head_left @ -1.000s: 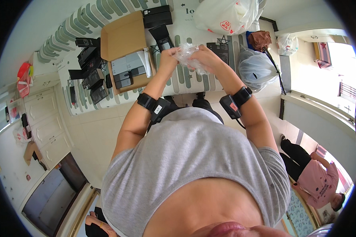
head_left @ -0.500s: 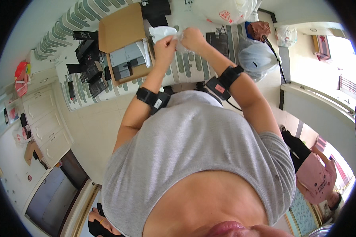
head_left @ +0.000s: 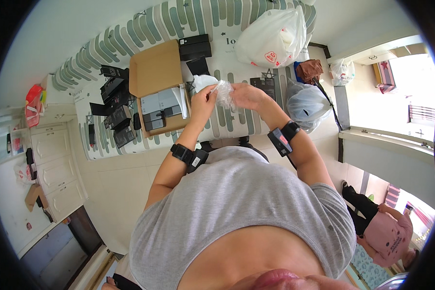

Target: The person unboxes various electronic items and accessories, removing them from plastic wrapping and organizing them on a surface.

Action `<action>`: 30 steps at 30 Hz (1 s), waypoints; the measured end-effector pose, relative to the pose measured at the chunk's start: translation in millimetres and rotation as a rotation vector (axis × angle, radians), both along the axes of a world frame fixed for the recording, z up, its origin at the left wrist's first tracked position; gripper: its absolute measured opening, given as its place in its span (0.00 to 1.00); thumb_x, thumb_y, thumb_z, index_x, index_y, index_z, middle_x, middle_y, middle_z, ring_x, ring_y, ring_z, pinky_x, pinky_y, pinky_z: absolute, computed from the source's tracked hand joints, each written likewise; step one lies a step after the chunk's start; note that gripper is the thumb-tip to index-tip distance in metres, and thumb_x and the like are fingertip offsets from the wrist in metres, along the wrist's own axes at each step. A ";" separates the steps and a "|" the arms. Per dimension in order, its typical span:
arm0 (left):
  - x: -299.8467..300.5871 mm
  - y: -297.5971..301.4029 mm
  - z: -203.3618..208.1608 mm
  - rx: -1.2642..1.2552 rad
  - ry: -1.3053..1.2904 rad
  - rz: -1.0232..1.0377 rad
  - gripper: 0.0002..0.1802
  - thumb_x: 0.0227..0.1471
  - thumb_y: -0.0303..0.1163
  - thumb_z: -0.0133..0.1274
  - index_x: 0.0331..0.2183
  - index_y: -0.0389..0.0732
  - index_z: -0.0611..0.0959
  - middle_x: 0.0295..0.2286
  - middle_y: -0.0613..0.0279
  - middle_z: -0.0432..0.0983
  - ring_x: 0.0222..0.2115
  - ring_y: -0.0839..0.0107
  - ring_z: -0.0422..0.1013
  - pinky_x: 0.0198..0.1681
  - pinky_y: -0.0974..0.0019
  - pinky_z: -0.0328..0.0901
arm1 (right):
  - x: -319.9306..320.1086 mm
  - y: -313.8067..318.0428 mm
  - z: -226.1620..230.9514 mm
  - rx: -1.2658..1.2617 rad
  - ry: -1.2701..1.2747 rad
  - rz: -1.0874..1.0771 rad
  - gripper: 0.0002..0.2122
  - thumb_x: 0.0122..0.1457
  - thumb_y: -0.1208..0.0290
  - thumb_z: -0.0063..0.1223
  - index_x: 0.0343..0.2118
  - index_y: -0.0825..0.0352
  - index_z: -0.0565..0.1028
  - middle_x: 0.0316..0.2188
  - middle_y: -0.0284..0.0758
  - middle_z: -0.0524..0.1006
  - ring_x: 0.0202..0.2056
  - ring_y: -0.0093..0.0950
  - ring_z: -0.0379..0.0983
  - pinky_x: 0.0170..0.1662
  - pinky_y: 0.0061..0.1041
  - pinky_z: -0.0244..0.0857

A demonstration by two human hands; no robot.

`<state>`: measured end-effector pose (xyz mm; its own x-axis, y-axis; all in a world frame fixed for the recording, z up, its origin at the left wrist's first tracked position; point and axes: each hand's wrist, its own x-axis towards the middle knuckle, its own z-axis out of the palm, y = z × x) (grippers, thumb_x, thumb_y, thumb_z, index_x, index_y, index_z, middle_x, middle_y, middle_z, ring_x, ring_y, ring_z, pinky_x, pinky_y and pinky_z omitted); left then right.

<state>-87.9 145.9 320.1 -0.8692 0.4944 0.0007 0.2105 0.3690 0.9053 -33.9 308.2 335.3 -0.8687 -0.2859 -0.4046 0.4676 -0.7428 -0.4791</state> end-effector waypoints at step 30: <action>12.8 16.2 0.2 0.293 -0.204 0.001 0.10 0.47 0.26 0.45 0.34 0.39 0.78 0.20 0.68 0.71 0.19 0.85 0.61 0.21 0.80 0.59 | -15.3 -32.5 -15.2 0.838 0.088 -0.044 0.07 0.46 0.82 0.41 0.29 0.76 0.68 0.28 0.37 0.70 0.29 0.25 0.66 0.31 0.23 0.60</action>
<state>-75.0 162.0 320.3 -0.8668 0.4977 -0.0312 0.0147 0.0880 0.9960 -49.2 275.7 320.0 -0.9104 0.1138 -0.3978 0.3814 -0.1419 -0.9135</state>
